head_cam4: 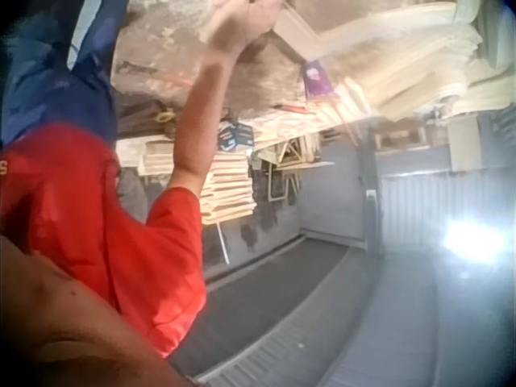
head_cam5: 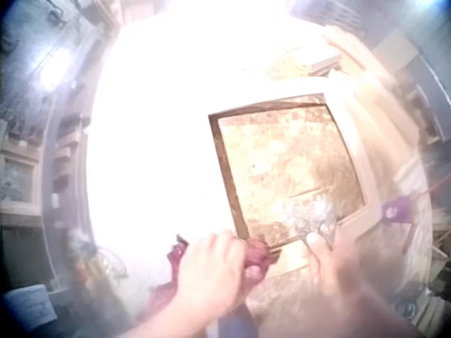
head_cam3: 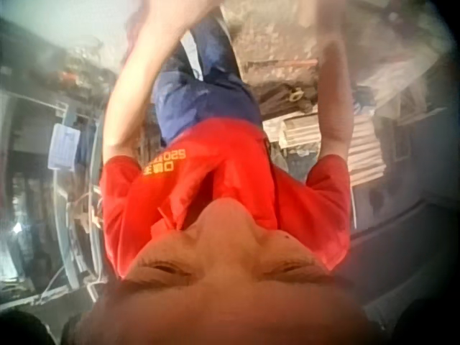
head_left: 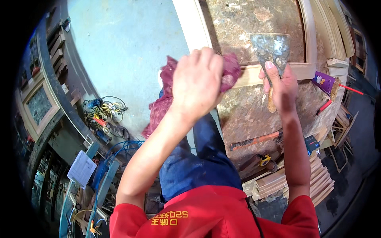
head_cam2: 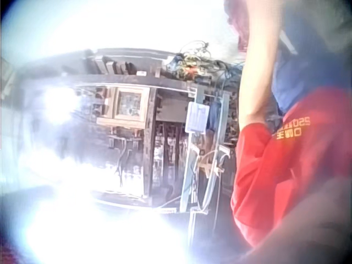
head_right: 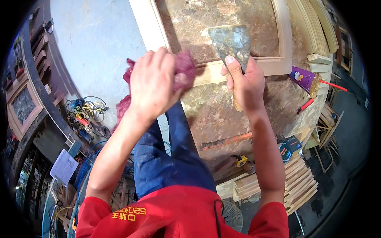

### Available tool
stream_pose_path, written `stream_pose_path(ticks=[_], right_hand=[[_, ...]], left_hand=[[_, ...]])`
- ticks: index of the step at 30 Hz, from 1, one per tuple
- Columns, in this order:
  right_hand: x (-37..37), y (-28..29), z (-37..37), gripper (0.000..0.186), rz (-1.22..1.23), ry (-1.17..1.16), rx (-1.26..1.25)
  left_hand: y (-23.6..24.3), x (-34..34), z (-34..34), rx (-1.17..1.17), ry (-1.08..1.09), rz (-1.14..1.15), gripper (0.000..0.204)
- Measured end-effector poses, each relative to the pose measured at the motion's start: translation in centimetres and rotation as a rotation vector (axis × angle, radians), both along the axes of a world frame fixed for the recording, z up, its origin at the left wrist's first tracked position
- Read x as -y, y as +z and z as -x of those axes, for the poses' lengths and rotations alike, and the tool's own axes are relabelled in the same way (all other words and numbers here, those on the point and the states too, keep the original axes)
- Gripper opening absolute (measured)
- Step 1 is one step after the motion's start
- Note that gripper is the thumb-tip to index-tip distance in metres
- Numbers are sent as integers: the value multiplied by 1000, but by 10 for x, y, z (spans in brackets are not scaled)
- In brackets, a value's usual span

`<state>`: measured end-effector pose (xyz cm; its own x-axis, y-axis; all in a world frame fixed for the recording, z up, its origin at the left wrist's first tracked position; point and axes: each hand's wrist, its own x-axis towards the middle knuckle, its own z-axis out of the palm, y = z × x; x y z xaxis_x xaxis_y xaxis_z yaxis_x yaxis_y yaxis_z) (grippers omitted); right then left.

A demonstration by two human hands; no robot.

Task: The person measures a wooden frame with a tape measure and marks it with a pencil. Then, they use a scraper and a cloth to clean and smooth the frame's surface. Finally, they compare the frame with another one and place it on a stack of similar frames.

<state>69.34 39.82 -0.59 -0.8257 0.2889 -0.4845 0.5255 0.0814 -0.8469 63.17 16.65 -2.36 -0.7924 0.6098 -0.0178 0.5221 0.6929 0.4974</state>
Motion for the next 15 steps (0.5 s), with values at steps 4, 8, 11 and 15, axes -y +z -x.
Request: stream_pose_path(ticks=[4, 8, 11, 15], right_hand=[[-2, -1, 4, 20, -43, 65, 23], [21, 17, -7, 21, -68, 35, 118], [61, 30, -31, 20, 17, 83, 194], [93, 28, -58, 18, -175, 236, 194]], left_hand=[[-2, 21, -64, 153, -332, -1, 35], [0, 55, -101, 403, 23, -87, 57], [-9, 45, -98, 668, 530, -339, 44], [-25, 29, -103, 786, 657, -427, 40]])
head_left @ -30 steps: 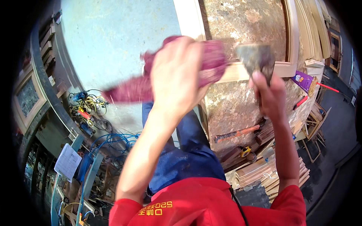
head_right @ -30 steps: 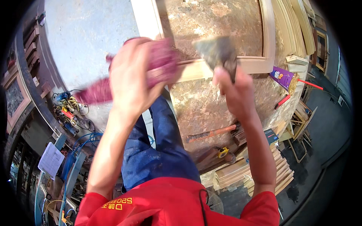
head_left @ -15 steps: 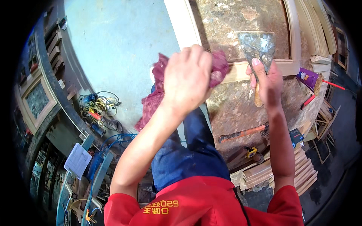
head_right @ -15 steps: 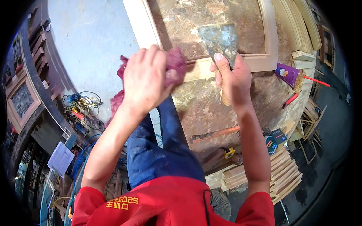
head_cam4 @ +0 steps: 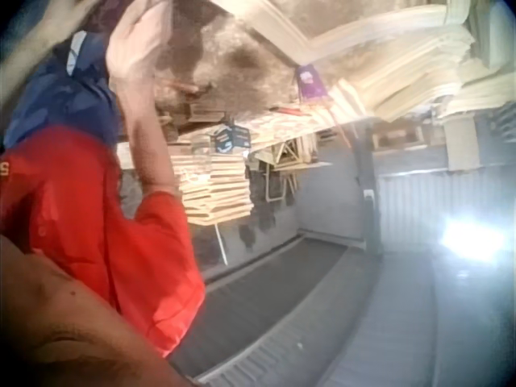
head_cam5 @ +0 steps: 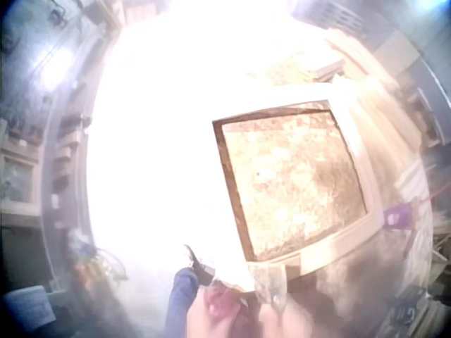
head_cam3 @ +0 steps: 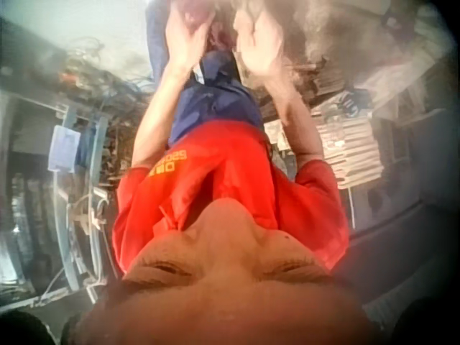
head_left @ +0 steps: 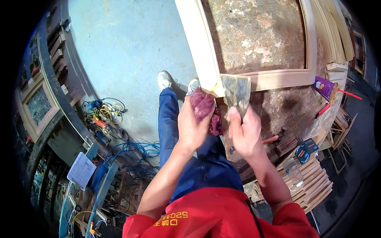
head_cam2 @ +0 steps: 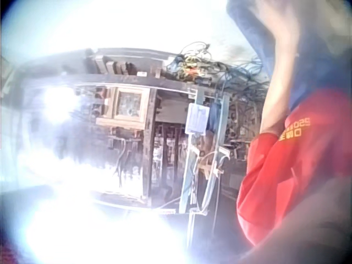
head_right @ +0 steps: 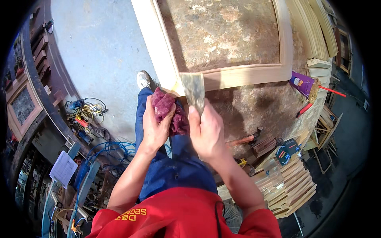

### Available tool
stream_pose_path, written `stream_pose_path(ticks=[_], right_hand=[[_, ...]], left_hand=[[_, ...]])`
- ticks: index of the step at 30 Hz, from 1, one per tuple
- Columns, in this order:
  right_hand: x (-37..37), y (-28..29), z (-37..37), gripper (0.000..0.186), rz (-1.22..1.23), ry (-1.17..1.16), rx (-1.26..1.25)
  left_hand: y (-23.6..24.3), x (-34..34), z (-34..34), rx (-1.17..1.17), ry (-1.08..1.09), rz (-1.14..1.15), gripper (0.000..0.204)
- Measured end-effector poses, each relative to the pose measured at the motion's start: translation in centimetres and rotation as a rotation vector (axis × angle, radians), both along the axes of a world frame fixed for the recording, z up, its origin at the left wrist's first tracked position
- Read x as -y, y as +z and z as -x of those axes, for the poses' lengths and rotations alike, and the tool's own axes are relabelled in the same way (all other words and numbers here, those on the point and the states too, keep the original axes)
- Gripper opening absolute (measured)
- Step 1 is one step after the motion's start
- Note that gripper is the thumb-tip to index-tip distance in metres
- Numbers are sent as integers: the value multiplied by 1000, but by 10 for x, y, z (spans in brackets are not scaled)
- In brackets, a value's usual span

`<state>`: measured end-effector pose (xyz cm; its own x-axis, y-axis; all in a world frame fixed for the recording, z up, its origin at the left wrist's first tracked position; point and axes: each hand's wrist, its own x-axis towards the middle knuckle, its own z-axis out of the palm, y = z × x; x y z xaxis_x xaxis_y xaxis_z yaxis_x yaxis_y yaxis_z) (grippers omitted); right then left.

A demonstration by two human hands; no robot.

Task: The person measures a wooden frame with a tape measure and marks it with a pencil. Then, they use a scraper and a cloth to clean and smooth the frame's surface. Finally, they compare the frame with another one and place it on a stack of similar frames.

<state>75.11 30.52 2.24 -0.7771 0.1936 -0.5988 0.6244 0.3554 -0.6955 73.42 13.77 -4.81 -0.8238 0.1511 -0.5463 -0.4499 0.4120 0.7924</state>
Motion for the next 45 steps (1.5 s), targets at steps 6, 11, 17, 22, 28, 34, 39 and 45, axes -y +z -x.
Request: stream_pose_path(ticks=[6, 11, 17, 22, 28, 34, 39, 45], right_hand=[[-13, 20, -23, 18, -23, 19, -27], [-27, 9, 11, 12, -165, 237, -144], [-41, 28, 33, 12, -315, 418, -147], [-40, 29, 45, 13, -379, 581, -91], [-37, 36, 55, 11, -416, 671, -177], [-42, 61, 51, 9, -305, 816, -11], [-63, 45, 67, 12, -463, 763, -128], [-78, 40, 86, 17, -565, 950, -262]], left_hand=[[-1, 6, -10, 85, 247, -191, 41], [7, 9, -15, 173, 434, -302, 42], [5, -4, 10, 83, 356, -180, 49], [-7, -8, 12, 89, 349, -215, 58], [-8, -8, 13, 57, 313, -159, 60], [-16, -4, 10, 115, 357, -277, 63], [-18, -4, 11, 93, 340, -248, 64], [-24, -2, 12, 66, 298, -239, 63]])
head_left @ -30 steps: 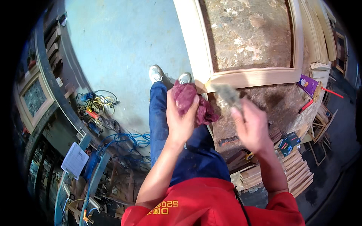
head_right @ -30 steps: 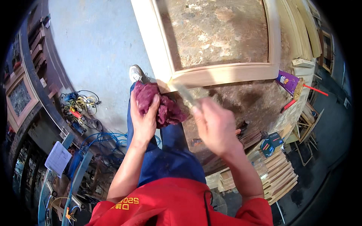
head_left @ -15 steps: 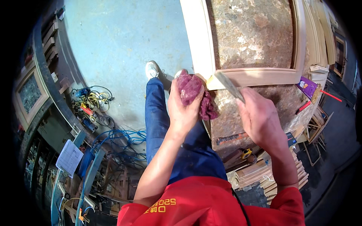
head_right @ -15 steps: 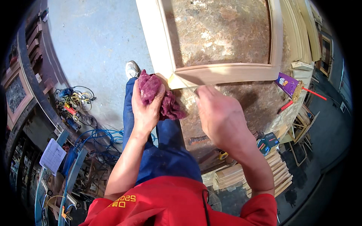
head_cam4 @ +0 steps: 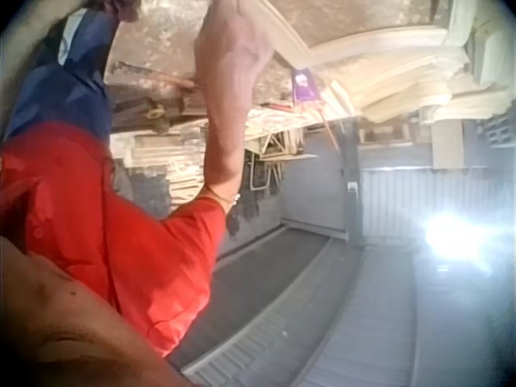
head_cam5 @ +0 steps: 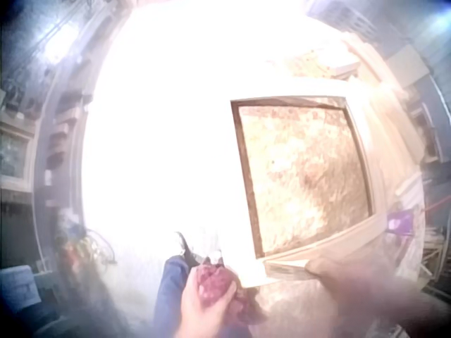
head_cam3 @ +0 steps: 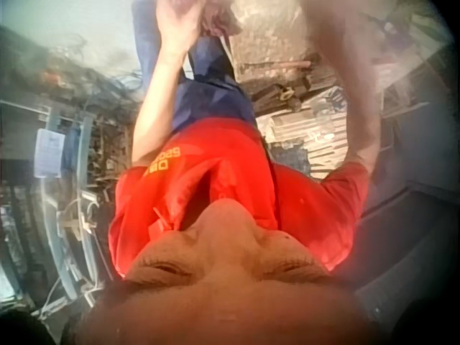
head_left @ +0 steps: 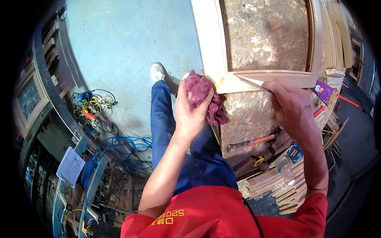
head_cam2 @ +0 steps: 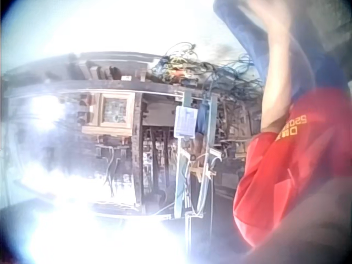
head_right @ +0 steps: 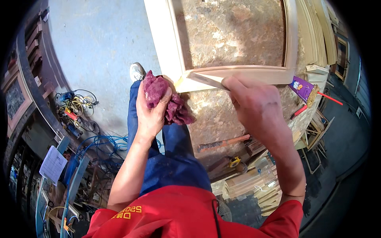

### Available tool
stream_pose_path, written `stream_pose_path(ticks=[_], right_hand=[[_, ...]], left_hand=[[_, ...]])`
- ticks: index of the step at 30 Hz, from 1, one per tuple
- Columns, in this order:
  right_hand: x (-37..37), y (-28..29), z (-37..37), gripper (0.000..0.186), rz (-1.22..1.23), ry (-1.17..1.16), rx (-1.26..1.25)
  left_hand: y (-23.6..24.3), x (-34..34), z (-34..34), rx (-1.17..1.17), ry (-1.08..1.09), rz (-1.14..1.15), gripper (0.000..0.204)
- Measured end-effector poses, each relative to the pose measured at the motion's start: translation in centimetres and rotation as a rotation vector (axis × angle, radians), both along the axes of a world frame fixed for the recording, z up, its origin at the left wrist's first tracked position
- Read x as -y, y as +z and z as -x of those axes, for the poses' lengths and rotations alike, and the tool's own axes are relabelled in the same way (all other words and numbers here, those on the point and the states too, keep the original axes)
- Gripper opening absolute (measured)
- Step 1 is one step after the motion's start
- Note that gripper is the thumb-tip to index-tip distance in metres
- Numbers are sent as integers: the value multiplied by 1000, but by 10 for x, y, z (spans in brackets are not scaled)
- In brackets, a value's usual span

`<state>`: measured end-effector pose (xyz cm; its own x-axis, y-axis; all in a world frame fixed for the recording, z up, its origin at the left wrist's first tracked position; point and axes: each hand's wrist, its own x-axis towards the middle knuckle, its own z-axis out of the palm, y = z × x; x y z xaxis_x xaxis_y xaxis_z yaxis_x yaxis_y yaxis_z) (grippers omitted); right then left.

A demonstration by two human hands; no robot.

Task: The person measures a wooden frame with a tape measure and marks it with a pencil. Then, they use a scraper and a cloth to clean and smooth the frame's surface. Finally, they compare the frame with another one and place it on a stack of similar frames.

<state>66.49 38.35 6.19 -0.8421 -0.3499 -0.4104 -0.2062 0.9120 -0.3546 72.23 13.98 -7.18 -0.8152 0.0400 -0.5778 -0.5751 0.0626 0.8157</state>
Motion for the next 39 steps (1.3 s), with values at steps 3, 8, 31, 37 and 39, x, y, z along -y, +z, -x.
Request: stream_pose_path(ticks=[3, 8, 31, 37, 39], right_hand=[[-7, -9, 7, 22, 47, 105, -60], [-10, -31, 7, 26, 175, 163, -168], [55, -3, -28, 17, 421, -893, 363], [73, 2, -67, 16, 423, -699, 378], [68, 4, -67, 16, 408, -778, 326]], left_hand=[[2, 0, 0, 1, -5, 7, 63], [0, -3, -2, 0, 8, 7, 62], [13, -2, 6, 18, 21, -18, 44], [7, 0, 4, 14, -17, 6, 45], [8, 0, 4, 11, -5, 11, 45]])
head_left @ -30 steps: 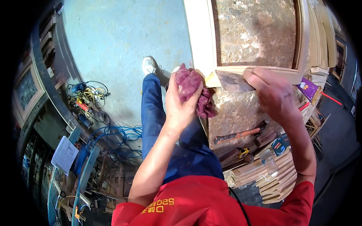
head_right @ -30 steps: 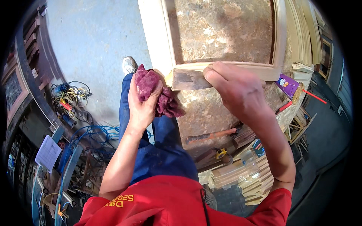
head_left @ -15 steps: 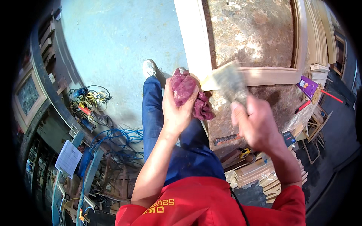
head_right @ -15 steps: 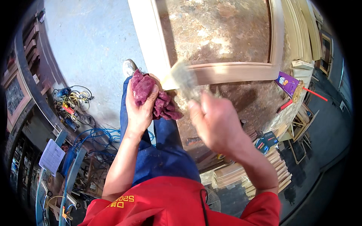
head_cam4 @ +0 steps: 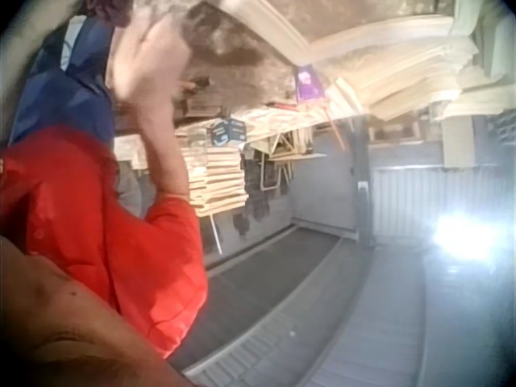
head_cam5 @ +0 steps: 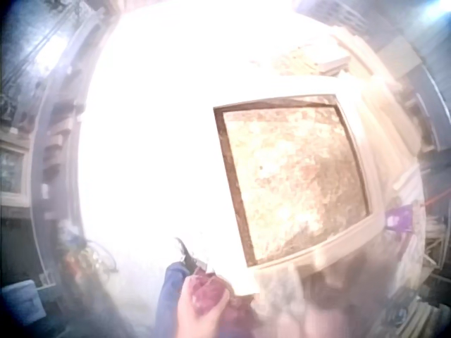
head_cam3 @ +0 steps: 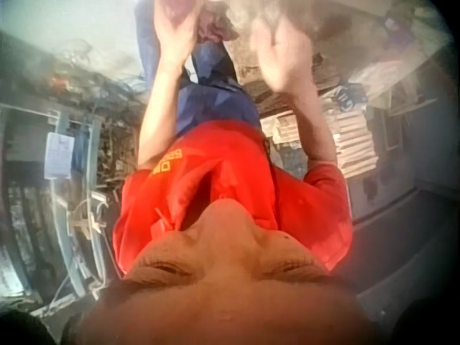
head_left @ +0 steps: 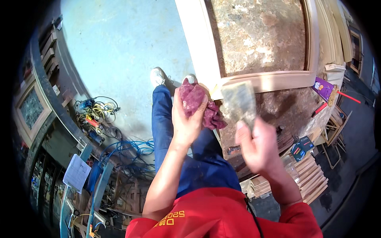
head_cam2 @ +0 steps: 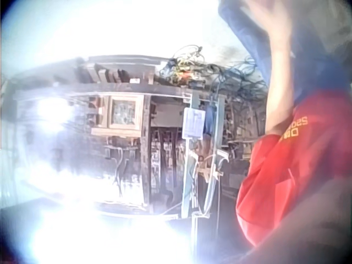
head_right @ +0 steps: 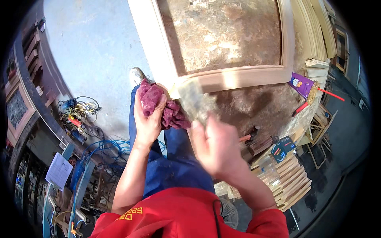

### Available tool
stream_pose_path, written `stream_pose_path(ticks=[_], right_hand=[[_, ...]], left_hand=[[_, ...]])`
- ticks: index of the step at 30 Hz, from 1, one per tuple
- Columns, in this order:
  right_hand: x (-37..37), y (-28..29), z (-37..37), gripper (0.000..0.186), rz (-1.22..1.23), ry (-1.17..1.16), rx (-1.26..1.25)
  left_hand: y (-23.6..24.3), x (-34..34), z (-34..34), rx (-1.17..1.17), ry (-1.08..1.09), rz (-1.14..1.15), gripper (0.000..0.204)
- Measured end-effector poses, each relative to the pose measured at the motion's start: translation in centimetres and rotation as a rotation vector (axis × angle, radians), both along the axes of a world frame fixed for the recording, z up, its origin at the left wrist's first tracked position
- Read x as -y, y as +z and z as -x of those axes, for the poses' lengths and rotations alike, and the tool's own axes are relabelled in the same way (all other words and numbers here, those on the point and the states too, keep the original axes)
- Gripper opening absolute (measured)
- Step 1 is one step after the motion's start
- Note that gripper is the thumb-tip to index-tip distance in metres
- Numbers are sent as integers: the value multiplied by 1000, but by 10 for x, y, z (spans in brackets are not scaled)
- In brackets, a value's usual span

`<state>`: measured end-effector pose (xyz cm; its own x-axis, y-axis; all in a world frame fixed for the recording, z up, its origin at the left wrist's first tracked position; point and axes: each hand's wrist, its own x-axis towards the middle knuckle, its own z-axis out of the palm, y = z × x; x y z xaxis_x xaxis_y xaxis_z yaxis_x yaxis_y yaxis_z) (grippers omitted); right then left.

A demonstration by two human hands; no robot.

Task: The person measures a wooden frame with a tape measure and marks it with a pencil. Then, they use a scraper and a cloth to clean and smooth the frame's surface. Finally, they compare the frame with another one and place it on a stack of similar frames.

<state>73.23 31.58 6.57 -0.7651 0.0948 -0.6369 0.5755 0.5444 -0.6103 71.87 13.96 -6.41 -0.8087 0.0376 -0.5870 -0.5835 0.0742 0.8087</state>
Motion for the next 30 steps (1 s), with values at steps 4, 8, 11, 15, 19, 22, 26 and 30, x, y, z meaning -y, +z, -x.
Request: stream_pose_path(ticks=[4, 8, 11, 15, 19, 22, 26, 30], right_hand=[[-27, -8, 18, 14, -198, 135, -130], [-37, -10, 26, 12, -303, 393, -281], [-38, -16, 30, 11, -353, 479, -345], [-43, 1, 38, 13, -311, 604, -195], [-45, -8, 37, 14, -319, 518, -309], [-51, -6, 45, 14, -259, 658, -276], [-54, -4, 37, 12, -286, 638, -271], [-64, -10, 8, 8, -187, 117, -205]], left_hand=[[0, -1, -1, -2, 18, -5, 46], [1, -1, 1, 1, -8, 5, 46], [-9, 0, -4, -4, -3, -40, 47], [-6, 0, -2, -24, -3, 3, 47], [-1, 0, 1, -9, -20, 13, 48], [-1, 0, 0, -3, -8, -7, 48], [-1, 0, 0, 13, 9, -41, 45], [3, 9, -1, -123, -17, 160, 46]])
